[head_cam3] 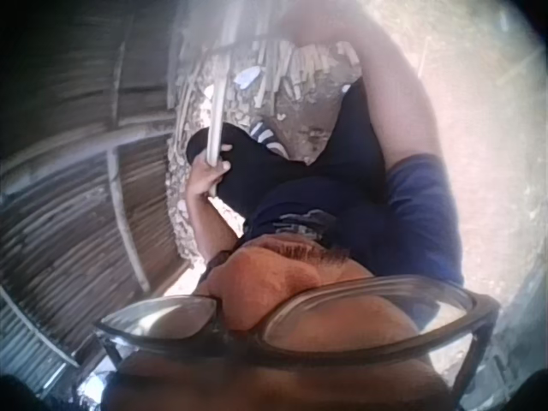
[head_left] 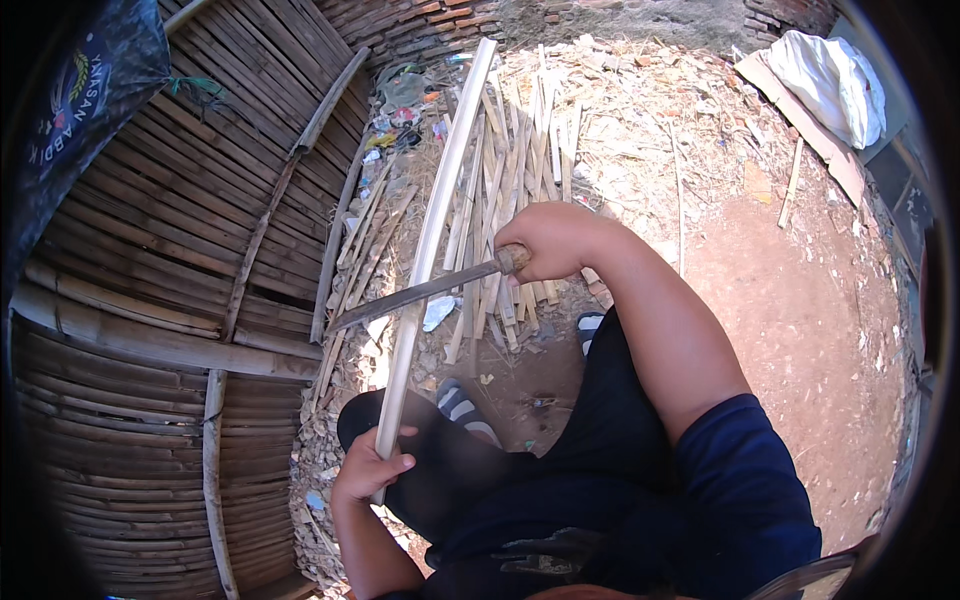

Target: The person scrapes the outer layer off a bamboo strip using a blade held in one hand while stabilizing the strip with the other hand.

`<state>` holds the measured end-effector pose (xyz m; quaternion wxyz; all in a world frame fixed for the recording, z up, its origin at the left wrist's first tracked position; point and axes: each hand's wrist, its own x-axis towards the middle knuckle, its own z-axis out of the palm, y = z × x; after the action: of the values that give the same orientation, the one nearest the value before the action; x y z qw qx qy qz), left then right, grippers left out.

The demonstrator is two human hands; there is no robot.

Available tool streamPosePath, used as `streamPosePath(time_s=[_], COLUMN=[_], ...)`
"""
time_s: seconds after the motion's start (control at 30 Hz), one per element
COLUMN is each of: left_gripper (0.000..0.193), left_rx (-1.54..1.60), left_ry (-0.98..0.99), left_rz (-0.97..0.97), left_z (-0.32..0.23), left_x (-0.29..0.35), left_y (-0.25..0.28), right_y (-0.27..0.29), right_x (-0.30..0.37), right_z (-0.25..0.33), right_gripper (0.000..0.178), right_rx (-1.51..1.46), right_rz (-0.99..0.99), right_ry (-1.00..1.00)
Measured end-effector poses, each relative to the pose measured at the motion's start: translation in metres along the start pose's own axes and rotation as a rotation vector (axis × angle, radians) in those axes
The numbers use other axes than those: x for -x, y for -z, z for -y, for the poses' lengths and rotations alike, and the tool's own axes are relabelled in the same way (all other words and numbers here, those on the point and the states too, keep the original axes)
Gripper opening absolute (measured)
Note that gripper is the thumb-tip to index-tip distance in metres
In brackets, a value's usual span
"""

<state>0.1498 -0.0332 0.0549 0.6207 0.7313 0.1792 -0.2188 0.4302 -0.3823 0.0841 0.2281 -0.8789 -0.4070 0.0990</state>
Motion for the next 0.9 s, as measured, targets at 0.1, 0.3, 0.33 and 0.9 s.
streamPosePath(time_s=[0.1, 0.3, 0.33, 0.9], left_gripper=[0.053, 0.052, 0.052, 0.051], left_rx=[0.005, 0.063, 0.071, 0.066], left_ry=[-0.020, -0.040, -0.040, 0.006], left_rz=[-0.006, 0.021, 0.024, 0.096], left_z=[0.002, 0.003, 0.006, -0.002], left_x=[0.002, -0.002, -0.001, -0.003], left_y=[0.001, 0.004, 0.004, 0.008], right_y=[0.006, 0.012, 0.009, 0.005], right_x=[-0.006, -0.001, -0.002, -0.005], right_z=[-0.045, -0.064, -0.054, -0.073], right_gripper=[0.051, 0.052, 0.051, 0.053], right_rx=[-0.265, -0.239, -0.225, -0.267], right_rz=[-0.090, -0.300, -0.261, -0.386], right_ry=[-0.197, -0.367, -0.322, -0.390])
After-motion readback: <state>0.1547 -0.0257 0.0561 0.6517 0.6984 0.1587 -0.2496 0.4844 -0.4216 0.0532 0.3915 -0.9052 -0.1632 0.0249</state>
